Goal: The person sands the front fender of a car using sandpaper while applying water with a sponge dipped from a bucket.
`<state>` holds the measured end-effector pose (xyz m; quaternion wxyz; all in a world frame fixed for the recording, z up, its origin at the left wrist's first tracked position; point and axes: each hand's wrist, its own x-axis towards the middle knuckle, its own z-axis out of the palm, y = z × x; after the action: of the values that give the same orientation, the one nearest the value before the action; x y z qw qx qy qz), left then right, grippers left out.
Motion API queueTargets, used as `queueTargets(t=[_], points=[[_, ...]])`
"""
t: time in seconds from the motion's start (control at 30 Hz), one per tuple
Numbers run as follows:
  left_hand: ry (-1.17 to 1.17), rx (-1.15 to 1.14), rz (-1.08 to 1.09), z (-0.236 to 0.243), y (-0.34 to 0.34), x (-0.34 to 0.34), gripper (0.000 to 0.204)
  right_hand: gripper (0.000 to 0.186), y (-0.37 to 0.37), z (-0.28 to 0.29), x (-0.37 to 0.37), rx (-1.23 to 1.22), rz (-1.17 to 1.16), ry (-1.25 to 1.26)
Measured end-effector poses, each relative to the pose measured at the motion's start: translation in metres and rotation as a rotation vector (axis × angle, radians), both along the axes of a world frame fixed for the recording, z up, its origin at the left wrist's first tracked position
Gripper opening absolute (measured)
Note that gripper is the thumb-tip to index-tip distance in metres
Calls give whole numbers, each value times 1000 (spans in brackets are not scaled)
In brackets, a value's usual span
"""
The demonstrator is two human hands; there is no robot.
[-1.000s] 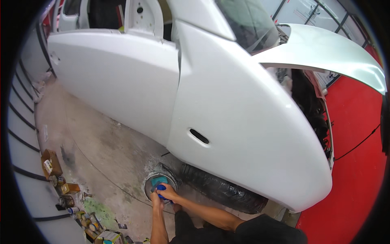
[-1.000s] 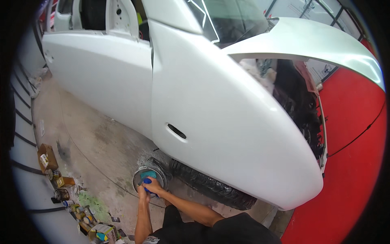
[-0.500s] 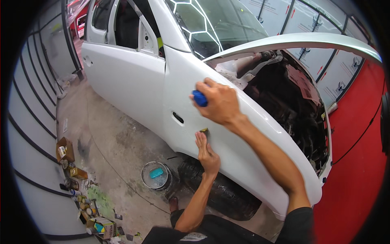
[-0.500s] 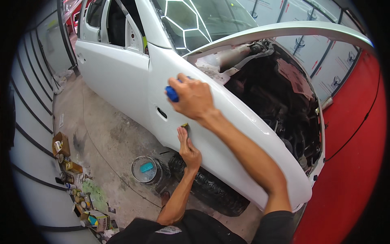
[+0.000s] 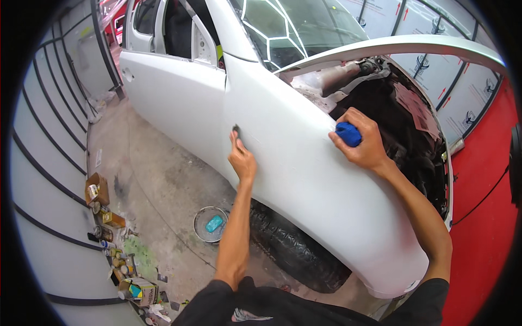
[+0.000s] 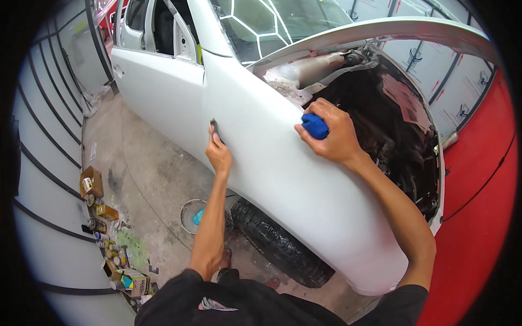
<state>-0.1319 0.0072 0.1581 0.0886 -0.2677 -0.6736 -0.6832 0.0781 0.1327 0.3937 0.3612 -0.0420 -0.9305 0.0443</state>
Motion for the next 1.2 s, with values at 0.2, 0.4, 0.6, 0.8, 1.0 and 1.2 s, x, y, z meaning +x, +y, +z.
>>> queueTargets(t=[0.2, 0.4, 0.6, 0.8, 1.0, 1.2], points=[[216, 43, 2, -19, -1, 27, 45, 28, 5, -1, -5, -109, 8, 48], [76, 46, 88, 6, 8, -26, 42, 24, 1, -1, -6, -126, -11, 55], [67, 102, 2, 0, 6, -9, 45, 27, 2, 0, -7, -118, -32, 44], [42, 79, 19, -4, 12, -31, 43, 28, 0, 1, -8, -96, -42, 54], [106, 96, 54, 9, 21, -61, 45, 28, 0, 1, -7, -90, -34, 37], [221, 134, 11, -3, 19, -58, 45, 27, 0, 2, -9, -82, -42, 29]])
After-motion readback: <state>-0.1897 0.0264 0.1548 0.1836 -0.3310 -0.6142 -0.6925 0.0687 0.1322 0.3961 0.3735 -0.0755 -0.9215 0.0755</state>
